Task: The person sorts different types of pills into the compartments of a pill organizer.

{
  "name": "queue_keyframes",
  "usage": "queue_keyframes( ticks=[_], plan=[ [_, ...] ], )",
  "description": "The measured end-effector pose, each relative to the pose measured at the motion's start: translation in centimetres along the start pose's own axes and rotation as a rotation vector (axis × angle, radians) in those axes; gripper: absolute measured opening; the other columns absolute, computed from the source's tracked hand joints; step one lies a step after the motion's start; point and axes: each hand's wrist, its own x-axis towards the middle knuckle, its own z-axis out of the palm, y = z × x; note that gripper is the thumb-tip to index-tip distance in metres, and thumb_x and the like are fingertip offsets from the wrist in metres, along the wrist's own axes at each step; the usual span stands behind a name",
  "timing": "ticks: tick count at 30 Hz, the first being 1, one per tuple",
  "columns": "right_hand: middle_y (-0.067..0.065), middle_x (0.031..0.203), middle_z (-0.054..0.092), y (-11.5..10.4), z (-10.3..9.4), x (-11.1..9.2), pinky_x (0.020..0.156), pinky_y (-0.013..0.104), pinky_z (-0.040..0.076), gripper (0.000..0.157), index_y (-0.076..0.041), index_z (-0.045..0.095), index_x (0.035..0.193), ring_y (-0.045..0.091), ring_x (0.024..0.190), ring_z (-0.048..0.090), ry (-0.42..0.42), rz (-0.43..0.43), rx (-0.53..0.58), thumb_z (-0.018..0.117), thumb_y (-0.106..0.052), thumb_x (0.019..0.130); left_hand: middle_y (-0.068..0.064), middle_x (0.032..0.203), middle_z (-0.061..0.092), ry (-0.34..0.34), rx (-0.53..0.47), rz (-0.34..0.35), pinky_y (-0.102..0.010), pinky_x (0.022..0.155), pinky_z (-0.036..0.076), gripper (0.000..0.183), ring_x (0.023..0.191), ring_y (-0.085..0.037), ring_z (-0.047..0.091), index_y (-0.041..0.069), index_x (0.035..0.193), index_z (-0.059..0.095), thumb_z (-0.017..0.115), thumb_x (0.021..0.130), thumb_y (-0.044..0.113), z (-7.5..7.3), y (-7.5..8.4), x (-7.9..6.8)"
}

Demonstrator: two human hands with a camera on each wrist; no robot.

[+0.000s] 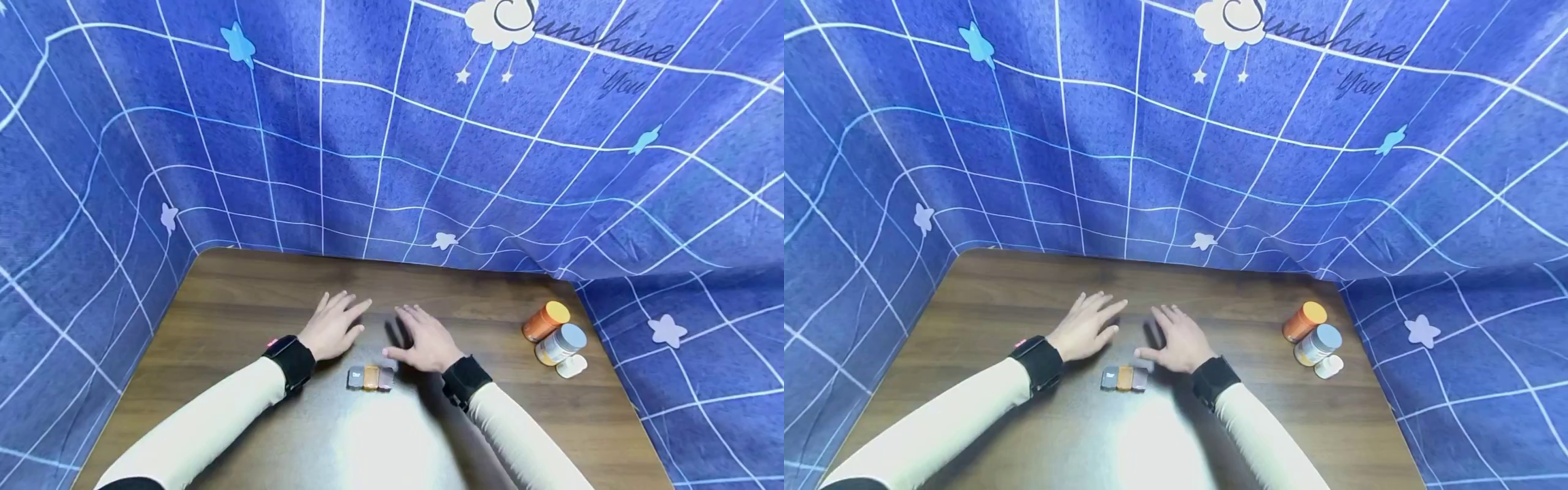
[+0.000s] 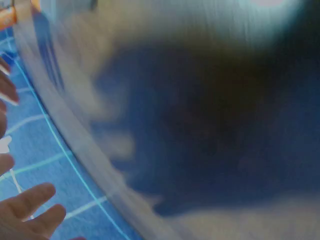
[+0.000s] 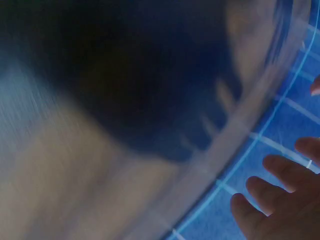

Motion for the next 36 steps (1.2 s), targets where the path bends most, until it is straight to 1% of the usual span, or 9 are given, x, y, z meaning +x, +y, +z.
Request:
queue_keyframes(
  ticks=[4,6,9,15,20,24,29,32,36],
  plan=[
    [0.008,0.128,0.048,-1.5,1.1,-1.5,0.095,0.044,0.038,0.091,-0.011,0.041,0.131,0.024,0.116,0.039,-0.017,-0.042,0.080,0.049,-0.076,0.068,-0.017,0.128,0.047,-0.031,-0.068,0.047,-0.062,0.099,0.023,0.044,0.120,-0.033,0.031,0.016,0.125,0.050,0.056,0.085,0.031,0.8,1.3,-1.5],
    [0.005,0.125,0.050,-2.2,1.5,-2.2,0.092,0.042,0.041,0.087,-0.011,0.044,0.128,0.020,0.112,0.042,-0.037,-0.057,0.119,0.054,-0.073,0.067,-0.016,0.125,0.049,-0.042,-0.102,0.072,-0.060,0.098,0.026,0.040,0.119,-0.031,0.034,0.013,0.120,0.054,0.057,0.084,0.031,1.2,1.9,-2.4],
    [0.002,0.122,0.052,-3.1,2.1,-3.2,0.089,0.038,0.043,0.080,-0.013,0.049,0.123,0.014,0.107,0.044,-0.052,-0.090,0.138,0.060,-0.068,0.067,-0.011,0.119,0.053,-0.045,-0.119,0.102,-0.054,0.096,0.033,0.037,0.113,-0.026,0.040,0.012,0.114,0.057,0.059,0.083,0.031,1.8,2.7,-3.6],
    [-0.001,0.112,0.057,-3.8,2.6,-4.5,0.083,0.034,0.046,0.060,-0.014,0.058,0.110,0.011,0.099,0.046,0.005,-0.152,0.111,0.069,-0.054,0.066,0.002,0.107,0.056,-0.010,-0.178,0.113,-0.042,0.090,0.041,0.032,0.102,-0.014,0.045,0.016,0.105,0.060,0.066,0.076,0.027,2.6,4.1,-5.3],
    [-0.007,0.100,0.058,-4.0,2.8,-5.0,0.075,0.030,0.046,0.042,-0.017,0.059,0.104,0.007,0.088,0.045,0.022,-0.158,0.123,0.071,-0.041,0.071,0.005,0.098,0.056,0.027,-0.208,0.138,-0.035,0.078,0.046,0.024,0.093,-0.010,0.046,0.016,0.095,0.061,0.069,0.072,0.020,3.1,5.0,-5.8],
    [-0.008,0.097,0.058,-4.1,2.8,-4.9,0.074,0.030,0.046,0.033,-0.018,0.059,0.100,0.007,0.087,0.046,0.049,-0.180,0.116,0.070,-0.034,0.073,0.006,0.099,0.056,0.012,-0.212,0.114,-0.034,0.075,0.047,0.024,0.092,-0.009,0.047,0.017,0.094,0.060,0.070,0.072,0.020,3.2,5.1,-5.9],
    [-0.007,0.096,0.060,-4.3,2.9,-4.8,0.076,0.031,0.047,0.027,-0.017,0.059,0.096,0.008,0.088,0.047,0.092,-0.174,0.148,0.070,-0.028,0.074,0.007,0.099,0.055,0.002,-0.193,0.079,-0.034,0.072,0.048,0.023,0.090,-0.009,0.048,0.019,0.095,0.060,0.069,0.075,0.021,3.5,4.9,-6.0],
    [-0.006,0.098,0.060,-4.4,3.3,-4.7,0.077,0.033,0.047,0.026,-0.017,0.059,0.097,0.009,0.091,0.049,0.105,-0.142,0.176,0.069,-0.026,0.076,0.005,0.102,0.057,0.024,-0.172,0.084,-0.035,0.073,0.049,0.023,0.093,-0.010,0.048,0.018,0.098,0.062,0.069,0.076,0.021,3.9,4.7,-5.9],
    [-0.003,0.096,0.061,-4.2,3.9,-3.8,0.072,0.032,0.049,0.024,-0.017,0.059,0.097,0.008,0.085,0.052,0.134,-0.106,0.232,0.070,-0.023,0.076,0.001,0.110,0.058,0.045,-0.147,0.097,-0.037,0.076,0.049,0.024,0.098,-0.012,0.048,0.017,0.102,0.064,0.067,0.078,0.020,4.0,4.0,-5.5]
  ],
)
